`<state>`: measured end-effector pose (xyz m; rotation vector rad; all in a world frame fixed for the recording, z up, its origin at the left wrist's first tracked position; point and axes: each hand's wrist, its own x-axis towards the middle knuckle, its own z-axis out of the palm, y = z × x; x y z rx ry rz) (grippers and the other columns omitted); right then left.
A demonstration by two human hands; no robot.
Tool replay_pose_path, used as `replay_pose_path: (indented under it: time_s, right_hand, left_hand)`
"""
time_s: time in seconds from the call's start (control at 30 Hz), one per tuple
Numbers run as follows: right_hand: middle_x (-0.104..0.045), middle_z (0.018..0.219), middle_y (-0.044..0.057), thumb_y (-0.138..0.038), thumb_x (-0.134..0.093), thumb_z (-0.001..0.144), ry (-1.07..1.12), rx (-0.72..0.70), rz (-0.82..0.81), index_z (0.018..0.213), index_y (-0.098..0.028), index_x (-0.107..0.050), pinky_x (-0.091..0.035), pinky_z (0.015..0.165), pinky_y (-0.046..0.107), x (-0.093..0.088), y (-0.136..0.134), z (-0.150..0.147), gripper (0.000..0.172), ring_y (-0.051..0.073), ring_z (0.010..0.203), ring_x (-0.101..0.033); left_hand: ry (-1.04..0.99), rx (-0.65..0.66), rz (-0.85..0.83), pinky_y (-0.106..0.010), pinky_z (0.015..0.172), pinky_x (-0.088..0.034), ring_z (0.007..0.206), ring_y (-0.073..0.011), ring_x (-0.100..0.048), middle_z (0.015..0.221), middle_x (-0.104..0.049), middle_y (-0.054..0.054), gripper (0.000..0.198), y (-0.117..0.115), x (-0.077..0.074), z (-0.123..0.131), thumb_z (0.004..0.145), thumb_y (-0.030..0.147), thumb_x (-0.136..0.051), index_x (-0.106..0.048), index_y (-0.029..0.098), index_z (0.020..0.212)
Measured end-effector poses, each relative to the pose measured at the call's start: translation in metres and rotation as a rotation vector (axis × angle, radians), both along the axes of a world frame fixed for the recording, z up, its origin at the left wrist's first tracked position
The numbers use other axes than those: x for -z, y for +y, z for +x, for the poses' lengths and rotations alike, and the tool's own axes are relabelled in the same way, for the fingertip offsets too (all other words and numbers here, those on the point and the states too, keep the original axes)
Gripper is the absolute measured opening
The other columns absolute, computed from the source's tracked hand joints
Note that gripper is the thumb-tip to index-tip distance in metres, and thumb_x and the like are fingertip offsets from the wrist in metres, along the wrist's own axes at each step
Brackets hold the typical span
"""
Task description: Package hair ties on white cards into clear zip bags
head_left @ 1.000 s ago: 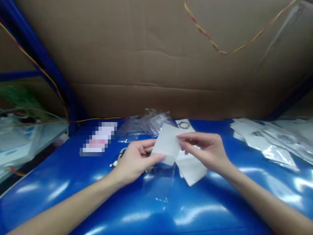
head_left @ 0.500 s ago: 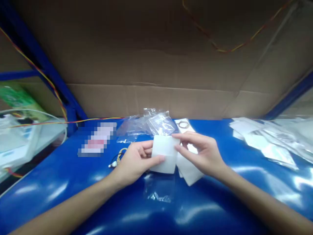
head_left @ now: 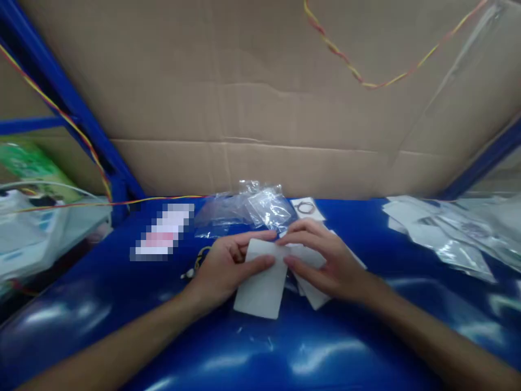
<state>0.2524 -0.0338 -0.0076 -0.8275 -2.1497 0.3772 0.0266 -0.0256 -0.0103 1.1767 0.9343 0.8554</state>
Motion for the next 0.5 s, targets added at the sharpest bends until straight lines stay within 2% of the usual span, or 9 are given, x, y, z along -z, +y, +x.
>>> replay_pose_path:
  time_s: [0.13,0.3,0.5]
  right_hand:
    - [-0.062,0.121,0.011,-0.026,-0.064,0.096,0.016,0.008,0.031,0.121,-0.023,-0.068,-0.053,0.1,0.041,0.003,-0.0005,-0.0001,0.025,0.025,0.115,-0.062]
    - [-0.06,0.13,0.013,-0.026,-0.068,0.094,0.016,-0.025,0.009,0.128,-0.022,-0.065,-0.051,0.106,0.045,0.0025,-0.0029,-0.0007,0.034,0.027,0.124,-0.059]
    - [-0.061,0.129,0.012,-0.025,-0.069,0.093,0.0,-0.03,0.012,0.114,-0.024,-0.073,-0.052,0.104,0.042,0.0001,-0.0049,0.0002,0.022,0.027,0.122,-0.061]
  left_hand:
    - [-0.005,-0.008,-0.005,-0.027,0.067,-0.062,0.08,-0.0246,-0.08,0.095,-0.084,-0.008,0.061,-0.0007,-0.0006,-0.0008,0.072,0.03,-0.09,-0.07,0.017,0.129]
    - [-0.023,-0.013,0.016,-0.029,0.068,-0.063,0.082,-0.0253,-0.08,0.1,-0.084,-0.007,0.056,-0.0016,-0.0026,-0.0013,0.078,0.029,-0.086,-0.069,0.019,0.131]
    - [-0.092,-0.008,0.044,-0.038,0.092,-0.061,0.112,-0.033,-0.074,0.119,-0.079,-0.014,0.057,-0.0007,-0.0059,0.0019,0.076,0.026,-0.088,-0.07,0.015,0.128]
